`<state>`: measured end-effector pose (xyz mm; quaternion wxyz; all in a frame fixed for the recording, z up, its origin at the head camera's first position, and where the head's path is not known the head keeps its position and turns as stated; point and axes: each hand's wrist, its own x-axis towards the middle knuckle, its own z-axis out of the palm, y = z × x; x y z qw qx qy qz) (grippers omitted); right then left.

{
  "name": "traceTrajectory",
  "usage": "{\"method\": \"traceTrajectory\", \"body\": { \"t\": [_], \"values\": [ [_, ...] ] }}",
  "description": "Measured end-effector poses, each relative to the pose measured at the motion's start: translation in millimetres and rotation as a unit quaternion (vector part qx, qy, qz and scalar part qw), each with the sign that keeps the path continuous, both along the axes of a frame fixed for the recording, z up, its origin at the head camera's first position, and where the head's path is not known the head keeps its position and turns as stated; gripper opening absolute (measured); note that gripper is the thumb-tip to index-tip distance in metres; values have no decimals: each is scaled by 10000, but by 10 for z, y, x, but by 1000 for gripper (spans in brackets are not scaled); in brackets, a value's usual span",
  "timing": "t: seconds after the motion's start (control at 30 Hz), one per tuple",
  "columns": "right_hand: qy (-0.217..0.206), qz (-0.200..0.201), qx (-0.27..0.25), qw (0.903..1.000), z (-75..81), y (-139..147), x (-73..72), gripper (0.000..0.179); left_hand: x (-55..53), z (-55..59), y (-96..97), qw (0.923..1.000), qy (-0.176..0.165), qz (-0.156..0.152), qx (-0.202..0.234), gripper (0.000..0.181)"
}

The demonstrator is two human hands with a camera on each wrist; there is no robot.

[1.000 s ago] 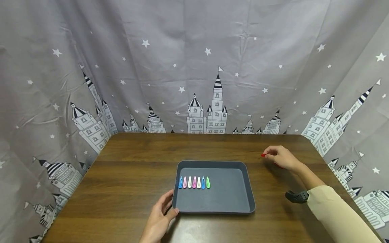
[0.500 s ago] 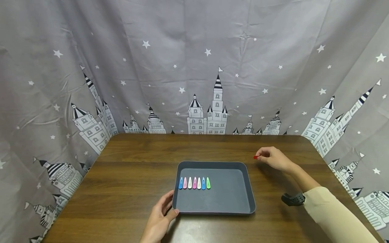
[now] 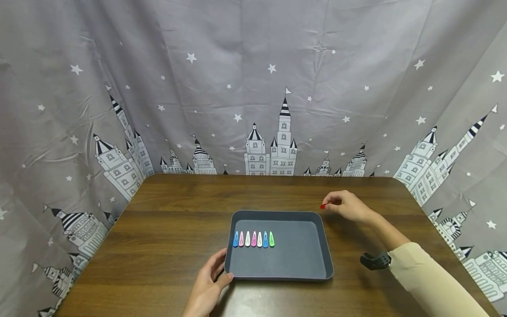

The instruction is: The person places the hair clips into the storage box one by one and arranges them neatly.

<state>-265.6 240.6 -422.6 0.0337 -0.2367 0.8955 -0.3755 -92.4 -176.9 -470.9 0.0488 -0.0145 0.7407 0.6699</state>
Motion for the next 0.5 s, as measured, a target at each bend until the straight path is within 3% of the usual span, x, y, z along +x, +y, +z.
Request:
{"method": "traceTrajectory", "body": {
  "t": [0.5],
  "values": [
    [-174,547,87,9983,52,-362,-33,11,-9,-2,-7,10000,-53,-4,-37,65]
  ]
}}
